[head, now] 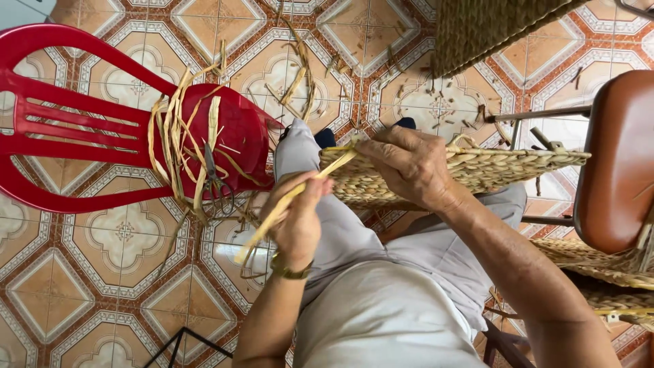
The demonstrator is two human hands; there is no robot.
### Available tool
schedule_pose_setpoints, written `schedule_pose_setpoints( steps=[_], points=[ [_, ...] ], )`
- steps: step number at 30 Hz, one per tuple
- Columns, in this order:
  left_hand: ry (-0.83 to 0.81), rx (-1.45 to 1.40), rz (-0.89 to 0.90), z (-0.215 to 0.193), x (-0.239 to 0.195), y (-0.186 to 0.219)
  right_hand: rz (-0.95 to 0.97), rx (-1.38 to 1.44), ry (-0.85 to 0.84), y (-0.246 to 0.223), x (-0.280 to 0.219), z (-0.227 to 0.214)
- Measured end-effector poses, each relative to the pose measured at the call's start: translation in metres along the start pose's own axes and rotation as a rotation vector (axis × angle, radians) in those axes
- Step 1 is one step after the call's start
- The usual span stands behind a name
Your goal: The person sits on a chair with a woven seagrass basket on their lap and weaves flat palm-leaf strips along the basket's rim, threading and tightening the strips by hand. They occasionally pick up scissors to trim the strip ends and continue weaving new strips into the edge.
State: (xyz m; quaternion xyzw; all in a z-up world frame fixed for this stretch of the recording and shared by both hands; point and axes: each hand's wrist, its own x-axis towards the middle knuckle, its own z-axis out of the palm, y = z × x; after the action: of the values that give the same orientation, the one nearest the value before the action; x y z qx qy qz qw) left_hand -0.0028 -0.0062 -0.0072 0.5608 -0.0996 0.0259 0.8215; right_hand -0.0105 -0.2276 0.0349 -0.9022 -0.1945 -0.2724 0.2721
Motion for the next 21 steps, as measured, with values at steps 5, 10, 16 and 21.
schedule_pose_setpoints(
  steps=[5,10,16,21],
  points=[
    [0.072,-0.106,0.04,-0.039,-0.006,0.025,-0.008,-0.001,-0.028,-0.005,0.002,0.001],
    [0.16,-0.533,-0.172,-0.073,-0.009,0.022,-0.04,-0.034,0.023,-0.005,-0.004,0.012],
    [-0.023,0.08,0.088,-0.092,0.057,0.132,-0.046,-0.005,0.053,-0.012,0.0,0.008],
    [-0.645,1.076,-0.191,0.0,0.074,0.104,-0.063,-0.004,0.044,-0.014,-0.003,0.015]
  ],
)
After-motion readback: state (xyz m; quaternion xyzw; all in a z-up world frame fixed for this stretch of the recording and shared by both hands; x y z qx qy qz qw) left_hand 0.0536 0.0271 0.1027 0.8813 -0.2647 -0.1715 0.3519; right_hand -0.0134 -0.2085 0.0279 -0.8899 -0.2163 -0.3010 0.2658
